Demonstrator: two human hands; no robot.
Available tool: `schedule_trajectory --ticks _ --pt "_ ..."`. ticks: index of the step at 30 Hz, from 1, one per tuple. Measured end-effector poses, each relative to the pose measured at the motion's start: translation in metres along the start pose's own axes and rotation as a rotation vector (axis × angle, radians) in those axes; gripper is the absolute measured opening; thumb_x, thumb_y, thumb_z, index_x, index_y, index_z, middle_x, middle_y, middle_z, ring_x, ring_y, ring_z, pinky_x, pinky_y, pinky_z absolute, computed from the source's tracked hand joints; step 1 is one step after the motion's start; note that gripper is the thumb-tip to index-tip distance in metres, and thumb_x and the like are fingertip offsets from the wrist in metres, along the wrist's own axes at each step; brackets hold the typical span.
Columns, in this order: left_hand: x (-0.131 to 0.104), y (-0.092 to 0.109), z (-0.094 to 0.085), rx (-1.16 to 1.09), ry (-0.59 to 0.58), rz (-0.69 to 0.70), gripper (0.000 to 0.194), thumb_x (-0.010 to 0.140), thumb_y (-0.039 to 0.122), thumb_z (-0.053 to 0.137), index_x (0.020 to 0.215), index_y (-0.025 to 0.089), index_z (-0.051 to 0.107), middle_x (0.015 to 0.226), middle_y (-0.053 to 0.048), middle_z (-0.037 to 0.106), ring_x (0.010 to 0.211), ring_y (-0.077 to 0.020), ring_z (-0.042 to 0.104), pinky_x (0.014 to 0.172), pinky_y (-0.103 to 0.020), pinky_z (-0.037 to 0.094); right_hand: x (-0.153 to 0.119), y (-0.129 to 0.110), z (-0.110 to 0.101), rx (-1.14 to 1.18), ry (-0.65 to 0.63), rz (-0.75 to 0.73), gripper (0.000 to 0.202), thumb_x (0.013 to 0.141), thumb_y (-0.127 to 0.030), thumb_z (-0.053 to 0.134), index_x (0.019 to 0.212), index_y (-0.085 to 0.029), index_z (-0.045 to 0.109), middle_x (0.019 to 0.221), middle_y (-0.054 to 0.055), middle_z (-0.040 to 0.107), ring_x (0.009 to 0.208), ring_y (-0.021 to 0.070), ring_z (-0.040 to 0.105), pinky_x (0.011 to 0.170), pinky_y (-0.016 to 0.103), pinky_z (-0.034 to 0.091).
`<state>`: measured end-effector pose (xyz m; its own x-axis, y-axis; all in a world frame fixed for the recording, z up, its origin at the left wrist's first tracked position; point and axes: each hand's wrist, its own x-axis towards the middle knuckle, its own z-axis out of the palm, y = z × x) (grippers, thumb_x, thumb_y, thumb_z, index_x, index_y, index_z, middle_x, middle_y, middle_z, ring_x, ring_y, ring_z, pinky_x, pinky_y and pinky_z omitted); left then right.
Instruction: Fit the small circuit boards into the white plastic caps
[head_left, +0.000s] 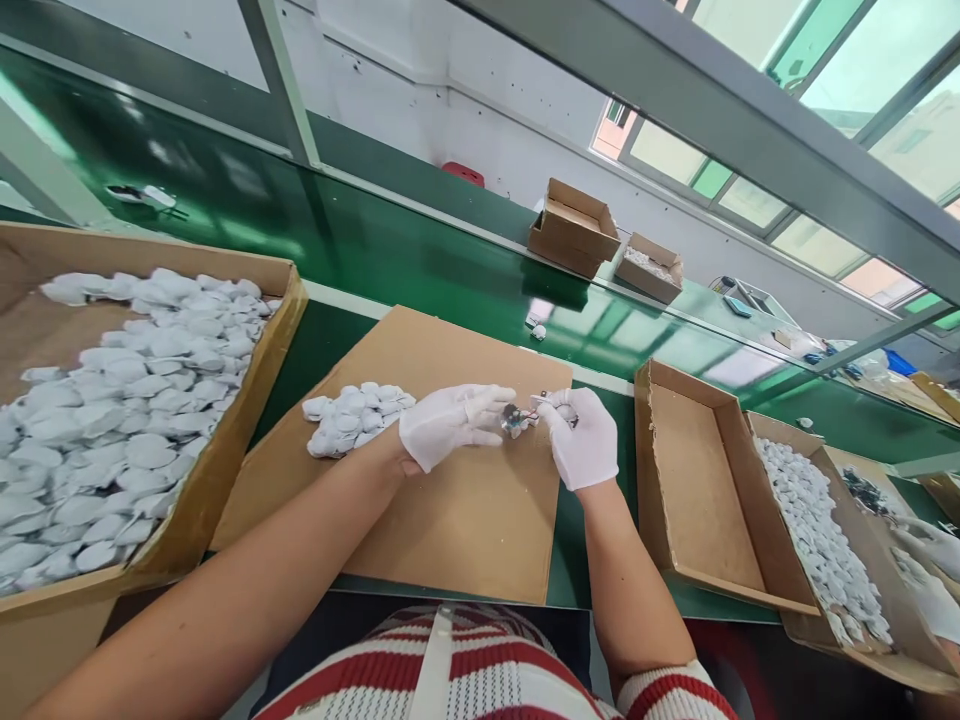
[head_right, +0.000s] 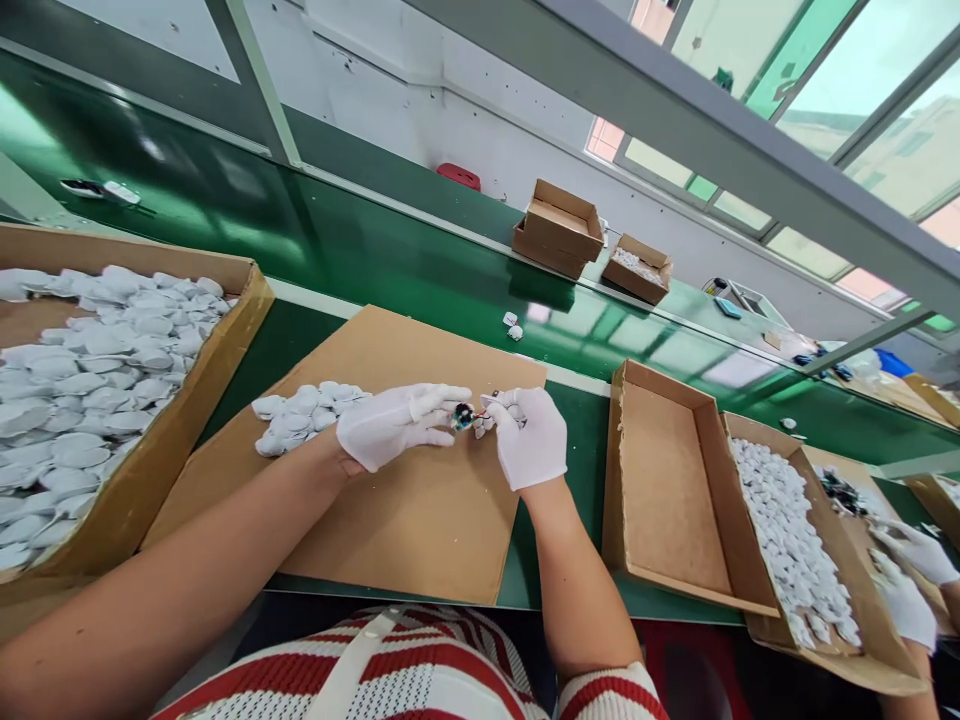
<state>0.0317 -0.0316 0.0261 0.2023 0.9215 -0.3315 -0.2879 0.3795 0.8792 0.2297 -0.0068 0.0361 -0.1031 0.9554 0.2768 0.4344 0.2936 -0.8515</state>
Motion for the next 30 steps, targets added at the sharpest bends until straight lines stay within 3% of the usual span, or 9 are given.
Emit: schedule_trajectory --ticks 3,10,17,19,21,23,25,27,30 --pt "-0.001 0.001 0.004 -0.041 -0.057 -0.061 0.06 0.07 0.054 0.091 0.118 0.02 0.076 0.127 -0.016 0.074 0.11 -0.0301 0.073 0.08 -0.033 0.06 -0.002 0.007 0.002 0.062 -0.014 0.07 0.014 0.084 -0.035 0.07 0.077 -0.024 0.068 0.071 -0.002 0.061 0.064 0.0148 0.053 0.073 0.031 0.047" --pt "0.001 -0.005 0.012 -0.115 0.117 0.053 0.061 0.061 0.033 0.098 0.112 0.016 0.071 0.102 -0.01 0.078 0.094 -0.0262 0.076 0.079 -0.034 0.06 -0.004 0.016 0.008 0.054 0.05 0.095 0.019 0.084 -0.036 0.072 0.07 -0.024 0.068 0.065 -0.003 0.055 0.068 0.016 0.054 0.078 0.033 0.048" --pt "0.002 -0.008 0.008 -0.185 0.006 -0.004 0.044 0.073 0.036 0.093 0.109 0.018 0.074 0.107 -0.01 0.078 0.102 -0.026 0.076 0.083 -0.034 0.062 -0.003 0.017 0.004 0.075 0.055 0.067 0.02 0.084 -0.038 0.074 0.072 -0.022 0.071 0.076 0.001 0.065 0.072 0.0161 0.06 0.078 0.033 0.05" --pt "0.003 -0.009 0.007 -0.201 -0.011 0.001 0.033 0.079 0.032 0.089 0.104 0.016 0.074 0.108 -0.011 0.077 0.105 -0.026 0.075 0.089 -0.034 0.061 -0.004 0.018 0.004 0.097 0.065 0.09 0.018 0.084 -0.04 0.073 0.083 -0.022 0.076 0.082 0.002 0.069 0.074 0.0161 0.06 0.08 0.033 0.052" --pt "0.004 -0.009 0.006 -0.245 -0.037 0.019 0.03 0.082 0.027 0.086 0.106 0.015 0.073 0.113 -0.012 0.076 0.109 -0.0269 0.074 0.097 -0.037 0.059 -0.003 0.019 0.004 0.137 0.06 0.149 0.033 0.09 -0.043 0.067 0.114 -0.023 0.077 0.087 0.002 0.073 0.075 0.016 0.062 0.081 0.032 0.055" --pt "0.004 -0.008 0.006 -0.298 -0.045 0.037 0.038 0.084 0.024 0.084 0.119 0.017 0.071 0.12 -0.011 0.075 0.111 -0.0269 0.073 0.103 -0.04 0.056 -0.002 0.02 0.004 0.222 0.075 0.2 0.057 0.095 -0.046 0.059 0.148 -0.026 0.057 0.101 0.003 0.075 0.079 0.0155 0.065 0.078 0.031 0.058" --pt "0.002 -0.005 0.007 -0.325 -0.063 0.058 0.047 0.086 0.021 0.082 0.131 0.019 0.069 0.123 -0.01 0.073 0.109 -0.0249 0.073 0.104 -0.04 0.054 -0.001 0.02 0.004 0.338 0.118 0.222 0.069 0.095 -0.051 0.059 0.157 -0.027 0.042 0.12 0.007 0.073 0.081 0.0145 0.068 0.068 0.028 0.059" --pt "0.002 -0.004 0.007 -0.333 -0.103 0.092 0.045 0.089 0.021 0.079 0.132 0.018 0.07 0.123 -0.009 0.071 0.106 -0.0217 0.071 0.105 -0.037 0.053 0.0 0.02 0.001 0.429 0.135 0.257 0.063 0.093 -0.058 0.061 0.144 -0.022 0.054 0.125 0.011 0.071 0.072 0.0125 0.068 0.055 0.023 0.054" --pt "0.003 -0.005 0.009 -0.345 -0.121 0.121 0.035 0.093 0.025 0.075 0.127 0.017 0.075 0.135 -0.009 0.066 0.106 -0.0187 0.068 0.104 -0.032 0.052 0.001 0.016 -0.003 0.523 0.024 0.365 0.05 0.092 -0.063 0.065 0.111 -0.017 0.072 0.099 0.008 0.077 0.05 0.0063 0.053 0.042 0.02 0.043"
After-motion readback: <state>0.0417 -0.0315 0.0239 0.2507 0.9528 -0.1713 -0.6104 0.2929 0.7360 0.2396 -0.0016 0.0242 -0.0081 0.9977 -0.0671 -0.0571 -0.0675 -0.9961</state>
